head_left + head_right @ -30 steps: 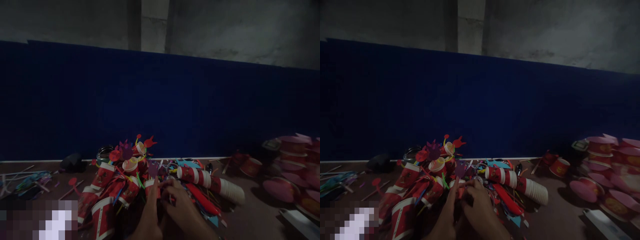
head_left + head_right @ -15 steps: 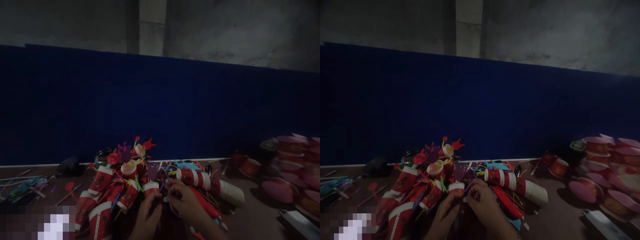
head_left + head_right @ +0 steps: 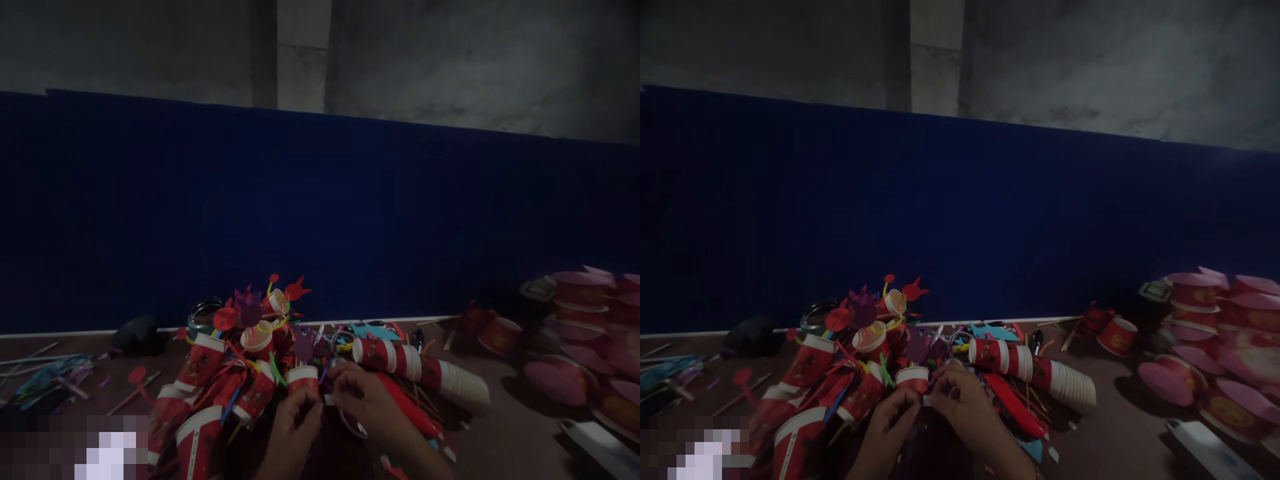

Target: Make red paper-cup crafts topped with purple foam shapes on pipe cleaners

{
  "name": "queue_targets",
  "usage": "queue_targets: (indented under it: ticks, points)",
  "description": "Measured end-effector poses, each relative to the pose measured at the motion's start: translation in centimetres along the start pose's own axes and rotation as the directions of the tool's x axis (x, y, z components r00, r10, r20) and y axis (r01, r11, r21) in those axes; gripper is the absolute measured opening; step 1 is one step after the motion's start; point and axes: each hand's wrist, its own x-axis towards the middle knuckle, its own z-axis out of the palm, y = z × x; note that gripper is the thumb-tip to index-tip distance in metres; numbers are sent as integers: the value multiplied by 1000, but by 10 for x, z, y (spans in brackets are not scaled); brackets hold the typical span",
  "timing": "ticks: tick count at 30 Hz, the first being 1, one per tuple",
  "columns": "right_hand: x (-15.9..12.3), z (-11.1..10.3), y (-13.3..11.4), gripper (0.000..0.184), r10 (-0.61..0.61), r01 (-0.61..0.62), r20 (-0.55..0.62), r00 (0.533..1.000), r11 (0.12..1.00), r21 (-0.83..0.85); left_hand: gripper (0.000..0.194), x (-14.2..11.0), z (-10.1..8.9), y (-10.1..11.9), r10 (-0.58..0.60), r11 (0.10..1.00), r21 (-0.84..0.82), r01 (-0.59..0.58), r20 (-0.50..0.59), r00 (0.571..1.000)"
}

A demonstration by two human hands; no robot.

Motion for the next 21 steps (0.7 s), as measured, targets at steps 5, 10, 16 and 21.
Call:
queue_targets:
  ticks: [5,10,16,21]
  points:
    - [-4,6,0,12,-229,158,-206,951,937,-311,36,0,2,4,55,994,101,-45,-93,994]
    - [-13,13,-13,16,-285,196,-90,954,824,-531,34,-2,-1,8,117,973,212,-94,-97,988]
    - [-15,14,-18,22,-130,99,-24,991,853,-513,28,-4,-1,9,231,911,359,-202,-37,972]
    - [-14,13,-15,25,-139,111,-20,990,862,-495,28,-7,0,8,252,898,377,-228,-16,968]
